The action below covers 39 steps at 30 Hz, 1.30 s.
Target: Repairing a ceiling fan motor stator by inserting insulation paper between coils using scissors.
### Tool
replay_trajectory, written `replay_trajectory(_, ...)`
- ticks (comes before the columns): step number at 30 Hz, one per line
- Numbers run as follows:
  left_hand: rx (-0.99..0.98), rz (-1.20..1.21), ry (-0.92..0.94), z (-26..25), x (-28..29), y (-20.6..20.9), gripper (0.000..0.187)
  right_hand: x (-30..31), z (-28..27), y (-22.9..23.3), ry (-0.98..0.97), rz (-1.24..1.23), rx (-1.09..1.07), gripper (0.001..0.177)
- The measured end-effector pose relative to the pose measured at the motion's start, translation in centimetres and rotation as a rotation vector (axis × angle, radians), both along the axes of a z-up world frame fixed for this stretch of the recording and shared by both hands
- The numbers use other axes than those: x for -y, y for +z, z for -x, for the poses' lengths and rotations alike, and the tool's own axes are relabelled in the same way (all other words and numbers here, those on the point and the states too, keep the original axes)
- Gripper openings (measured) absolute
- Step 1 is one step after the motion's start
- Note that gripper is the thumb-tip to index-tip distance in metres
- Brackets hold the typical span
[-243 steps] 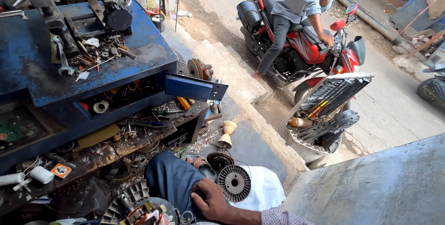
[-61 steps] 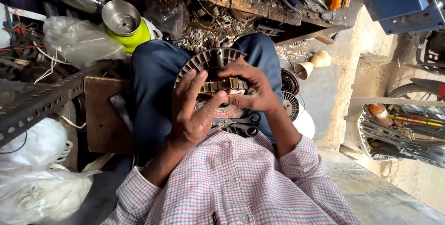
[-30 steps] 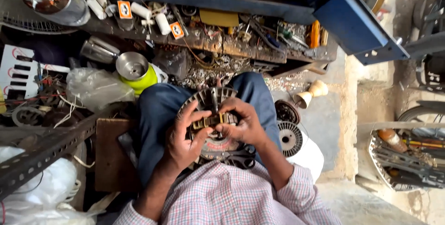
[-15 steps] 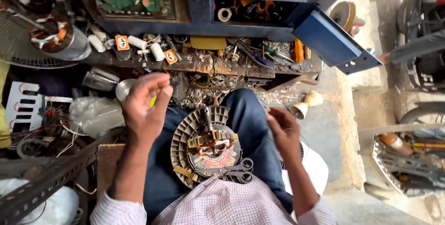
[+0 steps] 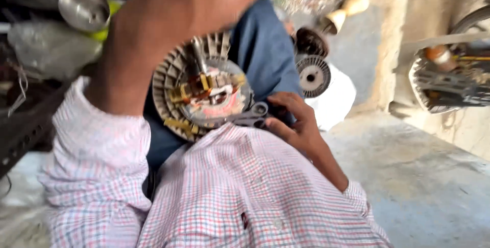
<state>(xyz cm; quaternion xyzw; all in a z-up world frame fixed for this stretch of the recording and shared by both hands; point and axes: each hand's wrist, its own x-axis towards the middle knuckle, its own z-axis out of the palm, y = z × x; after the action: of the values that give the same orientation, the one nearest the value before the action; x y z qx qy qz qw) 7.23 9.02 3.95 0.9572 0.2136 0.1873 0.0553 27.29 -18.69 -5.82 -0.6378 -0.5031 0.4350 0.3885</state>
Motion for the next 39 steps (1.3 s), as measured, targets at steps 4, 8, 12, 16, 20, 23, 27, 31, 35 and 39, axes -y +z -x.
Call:
replay_trajectory(4,0.399,0.319,-0.093,5.6,6.7,3.5,0.020,-0.3,0.9,-0.2,0.209,0.055,0.138,0.046)
replay_trajectory(8,0.331,0.428,0.203,12.3,13.4,1.1,0.021,0.4,0.3,-2.4,0.183,0.228,-0.098,0.038)
replay_trajectory(12,0.155,0.546,0.355,15.5,18.2,-3.8,0.018,-0.9,0.3,-1.5,0.160,0.219,-0.309,0.034)
replay_trajectory(16,0.220,0.483,0.414,14.8,20.8,-7.8,0.022,-0.4,0.1,-1.7,0.129,0.250,-0.301,0.029)
replay_trajectory(20,0.286,0.454,0.510,15.1,21.0,-9.5,0.010,1.4,0.8,-2.4,0.074,0.221,-0.248,0.029)
replay_trajectory(23,0.236,0.509,0.462,14.6,20.1,-8.7,0.009,0.4,2.4,-0.3,0.058,0.162,-0.030,0.034)
replay_trajectory(27,0.326,0.598,0.400,13.5,20.0,-7.3,0.011,-1.3,3.7,2.6,0.106,0.095,0.245,0.040)
replay_trajectory(31,0.603,0.454,0.453,13.9,15.4,-4.9,0.013,-1.5,3.0,2.3,0.197,-0.091,0.404,0.038)
replay_trajectory(35,0.640,0.284,0.485,10.9,3.7,-4.7,0.014,-1.9,3.6,4.0,0.410,-0.373,0.457,0.035)
replay_trajectory(39,0.254,-0.023,0.388,5.6,-8.8,-12.1,0.016,-2.2,3.3,4.9,0.518,-0.406,0.485,0.032)
